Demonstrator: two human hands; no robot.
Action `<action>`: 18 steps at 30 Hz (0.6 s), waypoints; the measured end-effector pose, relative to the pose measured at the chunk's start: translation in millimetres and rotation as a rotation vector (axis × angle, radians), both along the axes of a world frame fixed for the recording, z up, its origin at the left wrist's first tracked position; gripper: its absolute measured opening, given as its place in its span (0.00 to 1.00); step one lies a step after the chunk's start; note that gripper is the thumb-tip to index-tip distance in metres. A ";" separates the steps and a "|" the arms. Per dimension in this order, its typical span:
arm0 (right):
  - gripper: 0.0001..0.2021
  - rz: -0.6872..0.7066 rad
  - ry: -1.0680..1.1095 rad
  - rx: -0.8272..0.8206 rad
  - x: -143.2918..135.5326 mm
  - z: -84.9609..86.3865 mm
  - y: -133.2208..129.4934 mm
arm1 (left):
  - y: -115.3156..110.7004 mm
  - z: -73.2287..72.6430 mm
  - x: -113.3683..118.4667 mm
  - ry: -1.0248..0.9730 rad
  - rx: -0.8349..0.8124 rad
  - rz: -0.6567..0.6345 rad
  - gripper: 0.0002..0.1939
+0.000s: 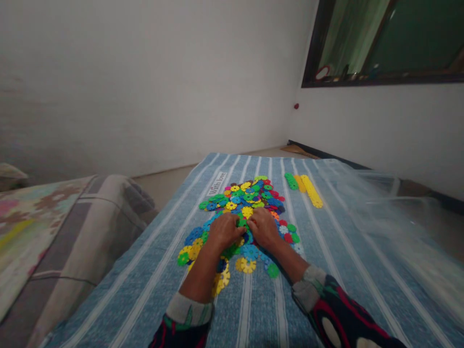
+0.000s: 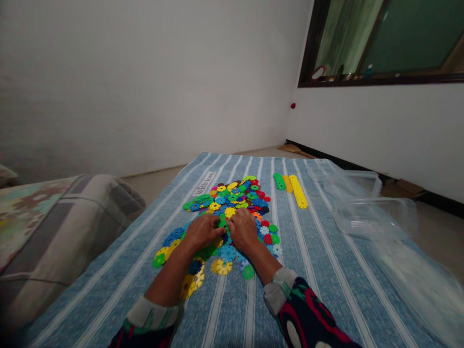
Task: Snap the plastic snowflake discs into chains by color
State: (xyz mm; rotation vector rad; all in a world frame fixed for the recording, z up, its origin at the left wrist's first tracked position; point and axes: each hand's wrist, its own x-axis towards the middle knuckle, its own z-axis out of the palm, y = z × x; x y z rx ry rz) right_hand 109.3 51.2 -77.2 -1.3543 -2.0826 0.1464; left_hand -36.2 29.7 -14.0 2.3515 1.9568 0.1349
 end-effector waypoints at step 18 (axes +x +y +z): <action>0.04 0.053 0.005 -0.025 -2.1 6.1 -1.3 | 11.6 -8.7 -3.7 -0.230 0.022 0.053 0.07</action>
